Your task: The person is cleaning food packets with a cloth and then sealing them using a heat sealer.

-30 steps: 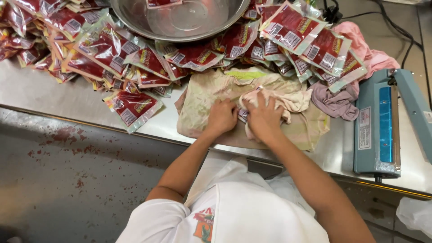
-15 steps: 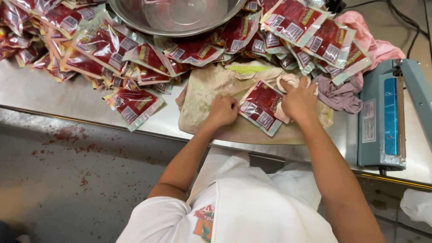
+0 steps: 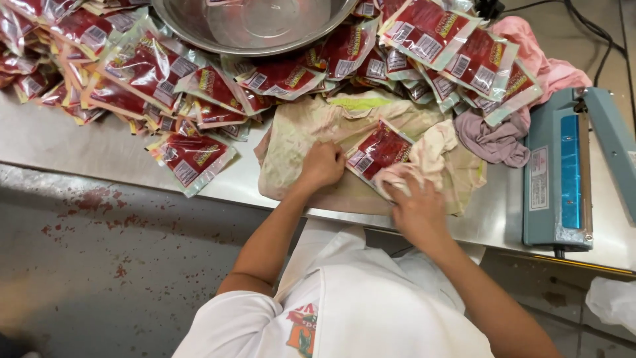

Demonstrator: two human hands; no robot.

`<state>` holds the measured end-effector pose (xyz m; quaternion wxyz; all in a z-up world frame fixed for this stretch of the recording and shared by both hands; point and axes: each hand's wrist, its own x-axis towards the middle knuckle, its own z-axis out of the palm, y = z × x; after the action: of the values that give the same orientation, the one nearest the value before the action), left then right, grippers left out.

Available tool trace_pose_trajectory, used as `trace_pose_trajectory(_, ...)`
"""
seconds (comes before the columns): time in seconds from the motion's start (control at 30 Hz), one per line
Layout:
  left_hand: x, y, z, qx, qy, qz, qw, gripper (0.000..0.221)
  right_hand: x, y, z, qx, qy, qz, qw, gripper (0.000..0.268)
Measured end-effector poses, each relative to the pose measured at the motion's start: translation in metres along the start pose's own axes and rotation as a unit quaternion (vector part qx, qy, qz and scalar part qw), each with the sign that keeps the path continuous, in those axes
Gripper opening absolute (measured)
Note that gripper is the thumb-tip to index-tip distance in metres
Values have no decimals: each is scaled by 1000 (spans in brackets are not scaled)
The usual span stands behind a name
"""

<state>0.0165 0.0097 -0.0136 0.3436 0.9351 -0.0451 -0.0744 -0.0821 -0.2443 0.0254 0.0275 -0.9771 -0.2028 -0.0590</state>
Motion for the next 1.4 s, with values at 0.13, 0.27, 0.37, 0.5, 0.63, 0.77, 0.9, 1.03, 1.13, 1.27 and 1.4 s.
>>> trace_pose_trajectory(0.13, -2, 5, -5, 0, -2, -8, 1000, 25, -11, 110, 30, -111, -20, 114, 987, 55)
trace_pose_trajectory(0.27, -14, 18, -10, 6, 9, -40, 999, 24, 4, 136, 0, -49, 2, 224, 973, 59)
trace_pose_trajectory(0.37, -17, 25, -11, 27, 39, 7, 999, 25, 24, 65, -28, 21, -32, 160, 986, 70)
trace_pose_trajectory(0.5, -16, 20, -4, 35, 50, 25, 998, 26, 42, 77, 29, -31, -58, 139, 988, 58)
trace_pose_trajectory(0.63, -18, 16, 2, 20, 87, 40, 995, 24, 57, 90, 32, -27, -10, 191, 981, 50)
trace_pose_trajectory(0.77, -20, 1, 7, -215, 40, 8, 976, 31, 48, 86, 24, 7, 26, 207, 978, 56)
trace_pose_trajectory(0.9, -71, 64, -70, -380, -5, 60, 923, 27, -7, 83, 18, -14, 58, 180, 982, 58)
trace_pose_trajectory(1.03, -87, 70, -95, -510, -97, 23, 854, 24, -32, 84, 24, -17, 63, 196, 978, 50)
trace_pose_trajectory(1.13, -61, 78, -77, -593, -137, -16, 793, 19, -36, 86, 35, -35, 91, 184, 978, 50)
trace_pose_trajectory(1.27, 14, 153, -106, -659, -110, 16, 744, 24, -27, 73, 18, -40, 83, 214, 972, 54)
trace_pose_trajectory(1.4, 120, 177, -107, -522, 65, 117, 842, 21, -30, 69, 14, -27, 65, 224, 972, 54)
